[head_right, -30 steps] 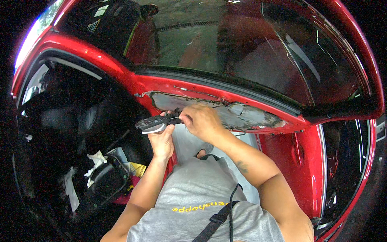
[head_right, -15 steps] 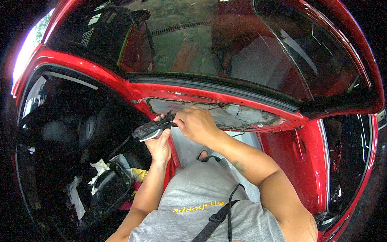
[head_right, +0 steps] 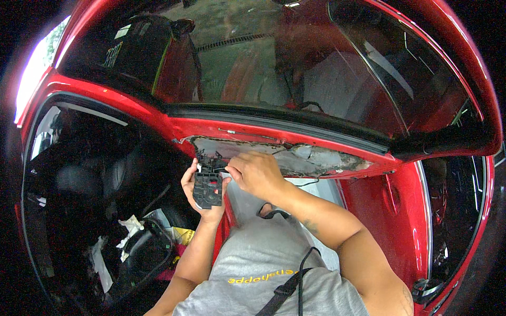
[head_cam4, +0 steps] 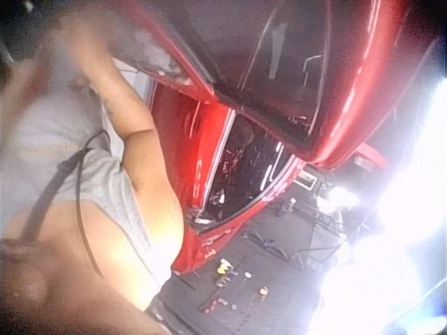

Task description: The person uses a screwdriver to remove screws from a black plastic car part, then walks to a red car and installs a small black plastic component into the open door frame.

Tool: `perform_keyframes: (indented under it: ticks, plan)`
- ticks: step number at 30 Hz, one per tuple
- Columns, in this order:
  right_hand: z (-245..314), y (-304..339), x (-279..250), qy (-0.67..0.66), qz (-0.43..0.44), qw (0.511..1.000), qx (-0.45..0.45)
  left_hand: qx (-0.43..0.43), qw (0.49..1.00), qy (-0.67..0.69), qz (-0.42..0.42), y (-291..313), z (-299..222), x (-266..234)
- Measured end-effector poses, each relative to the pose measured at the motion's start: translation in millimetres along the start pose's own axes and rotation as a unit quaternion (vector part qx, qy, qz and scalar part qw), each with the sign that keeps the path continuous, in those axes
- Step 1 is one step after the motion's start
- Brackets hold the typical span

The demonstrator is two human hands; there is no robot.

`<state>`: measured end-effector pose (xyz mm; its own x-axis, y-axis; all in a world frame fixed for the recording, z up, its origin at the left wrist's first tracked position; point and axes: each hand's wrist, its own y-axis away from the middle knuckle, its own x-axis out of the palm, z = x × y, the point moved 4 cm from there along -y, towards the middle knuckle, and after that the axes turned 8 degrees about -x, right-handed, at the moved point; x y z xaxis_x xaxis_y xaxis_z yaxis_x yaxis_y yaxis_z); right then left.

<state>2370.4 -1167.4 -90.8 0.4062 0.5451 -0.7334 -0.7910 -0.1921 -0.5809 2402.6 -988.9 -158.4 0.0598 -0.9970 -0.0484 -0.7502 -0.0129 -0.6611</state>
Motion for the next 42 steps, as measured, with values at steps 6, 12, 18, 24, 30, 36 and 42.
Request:
perform_keyframes:
  ticks: [6,12,18,24,30,36,42]
  plan:
    - [-0.3,-1.5,0.1,-0.035,0.007,0.999,0.012,0.097,0.992,-0.074,0.026,-7.5,-2.8,-4.5]
    - [-12.6,-9.2,3.1,-0.133,0.077,0.986,0.069,0.087,0.993,-0.06,0.049,-18.1,-0.3,-3.2]
    - [-21.5,-14.1,2.8,-0.204,0.129,0.962,0.124,0.149,0.983,-0.082,0.067,-22.8,-6.4,1.1]
    - [-29.4,-20.3,11.1,-0.243,0.14,0.949,0.142,0.196,0.973,-0.083,0.086,-25.2,5.6,0.4]
    - [-24.6,-22.7,8.1,-0.258,0.109,0.947,0.159,-0.045,0.992,0.01,0.117,-35.2,-12.8,4.9]
    - [-18.0,-15.4,2.1,-0.215,0.048,0.966,0.135,-0.143,0.972,0.127,0.138,-35.5,-2.0,6.0]
    - [-13.1,-12.2,-7.5,-0.176,0.0,0.98,0.091,-0.259,0.892,0.361,0.086,-21.5,15.8,9.7]
